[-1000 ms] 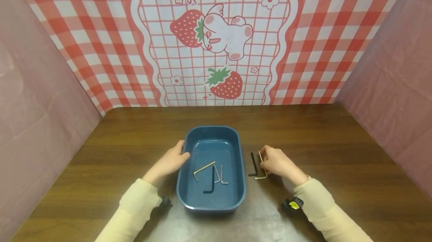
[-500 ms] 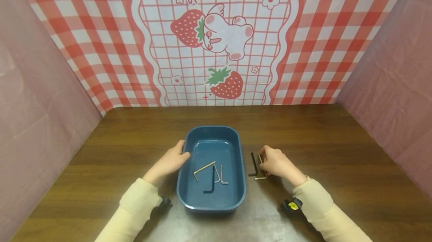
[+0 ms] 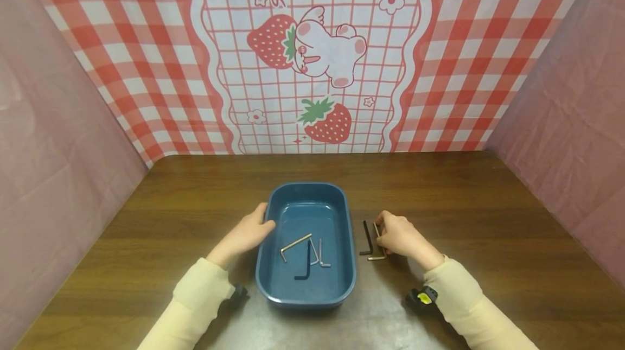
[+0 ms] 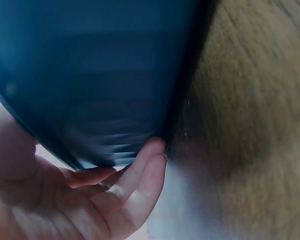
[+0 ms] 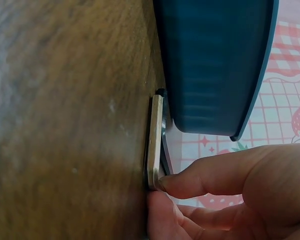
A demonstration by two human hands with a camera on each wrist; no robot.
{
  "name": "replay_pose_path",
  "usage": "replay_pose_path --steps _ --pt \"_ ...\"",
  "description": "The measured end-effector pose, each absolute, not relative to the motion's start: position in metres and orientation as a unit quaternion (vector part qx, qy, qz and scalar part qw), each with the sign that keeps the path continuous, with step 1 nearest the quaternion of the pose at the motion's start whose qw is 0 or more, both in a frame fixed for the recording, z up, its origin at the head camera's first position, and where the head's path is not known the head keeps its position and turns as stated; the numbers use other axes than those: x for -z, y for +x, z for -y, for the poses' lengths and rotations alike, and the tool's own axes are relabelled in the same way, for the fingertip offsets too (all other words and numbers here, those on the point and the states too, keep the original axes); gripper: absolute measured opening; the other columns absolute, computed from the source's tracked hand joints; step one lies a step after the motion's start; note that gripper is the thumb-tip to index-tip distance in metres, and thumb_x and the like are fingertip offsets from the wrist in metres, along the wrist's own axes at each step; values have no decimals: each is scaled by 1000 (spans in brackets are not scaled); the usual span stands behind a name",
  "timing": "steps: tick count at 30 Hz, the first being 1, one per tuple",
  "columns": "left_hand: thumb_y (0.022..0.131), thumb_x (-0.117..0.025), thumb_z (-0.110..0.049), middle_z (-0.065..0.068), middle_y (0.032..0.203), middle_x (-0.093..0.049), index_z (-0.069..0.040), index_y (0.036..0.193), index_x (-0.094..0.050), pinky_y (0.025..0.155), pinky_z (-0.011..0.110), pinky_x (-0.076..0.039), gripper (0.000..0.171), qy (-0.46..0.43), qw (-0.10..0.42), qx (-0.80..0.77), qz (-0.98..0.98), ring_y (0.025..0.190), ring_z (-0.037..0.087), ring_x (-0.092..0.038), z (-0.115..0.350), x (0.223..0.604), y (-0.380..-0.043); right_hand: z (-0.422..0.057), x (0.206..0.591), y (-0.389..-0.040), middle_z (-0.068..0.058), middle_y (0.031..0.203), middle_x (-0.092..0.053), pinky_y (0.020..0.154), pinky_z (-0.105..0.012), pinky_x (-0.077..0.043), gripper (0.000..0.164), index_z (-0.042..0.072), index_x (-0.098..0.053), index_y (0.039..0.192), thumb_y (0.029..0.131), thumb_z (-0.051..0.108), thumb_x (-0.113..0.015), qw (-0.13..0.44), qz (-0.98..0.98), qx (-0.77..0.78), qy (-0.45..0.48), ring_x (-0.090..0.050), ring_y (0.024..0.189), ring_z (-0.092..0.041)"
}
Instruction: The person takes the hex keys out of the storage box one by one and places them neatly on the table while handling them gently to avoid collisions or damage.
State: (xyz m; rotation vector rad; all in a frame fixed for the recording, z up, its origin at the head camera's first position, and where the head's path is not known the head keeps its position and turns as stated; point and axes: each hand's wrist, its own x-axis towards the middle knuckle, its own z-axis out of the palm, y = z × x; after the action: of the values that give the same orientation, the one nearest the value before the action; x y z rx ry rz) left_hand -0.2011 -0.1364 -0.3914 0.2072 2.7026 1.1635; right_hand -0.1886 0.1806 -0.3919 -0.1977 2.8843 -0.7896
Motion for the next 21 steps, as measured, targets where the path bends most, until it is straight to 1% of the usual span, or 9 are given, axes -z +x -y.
replay_pose_path --steps 5,12,15,19,21 --pt "89 -44 -20 22 127 -51 -1 133 -36 93 48 -41 49 64 98 -395 -911 114 34 -51 136 391 -201 -181 392 -189 1 59 -57 56 -27 -46 32 -3 -53 102 71 2 -59 73 -960 264 -64 -54 43 -9" --pt "88 -44 -20 22 125 -52 -1 131 -37 92 49 -42 47 62 97 -392 -913 113 34 -52 136 391 -201 -181 392 -189 0 59 -57 57 -29 -46 32 -3 -54 106 78 12 -59 85 -962 254 -53 -55 45 -10" --pt "88 -44 -21 21 125 -52 -2 132 -37 92 48 -42 48 61 98 -395 -911 113 33 -52 136 391 -201 -181 392 -189 0 59 -57 58 -29 -46 32 -3 -54 107 79 13 -60 86 -962 253 -51 -55 45 -10" --pt "88 -44 -21 21 125 -52 -2 132 -37 92 48 -42 48 62 98 -399 -910 112 32 -52 136 391 -201 -181 391 -189 -1 59 -57 57 -30 -46 31 -2 -55 105 79 13 -60 76 -964 248 -54 -55 45 -11" --pt "88 -44 -20 21 125 -53 -2 132 -37 92 48 -42 48 62 99 -399 -909 112 32 -53 136 391 -201 -181 390 -189 -2 62 -58 58 -32 -46 30 -1 -55 103 78 15 -60 63 -968 234 -58 -56 50 -13"
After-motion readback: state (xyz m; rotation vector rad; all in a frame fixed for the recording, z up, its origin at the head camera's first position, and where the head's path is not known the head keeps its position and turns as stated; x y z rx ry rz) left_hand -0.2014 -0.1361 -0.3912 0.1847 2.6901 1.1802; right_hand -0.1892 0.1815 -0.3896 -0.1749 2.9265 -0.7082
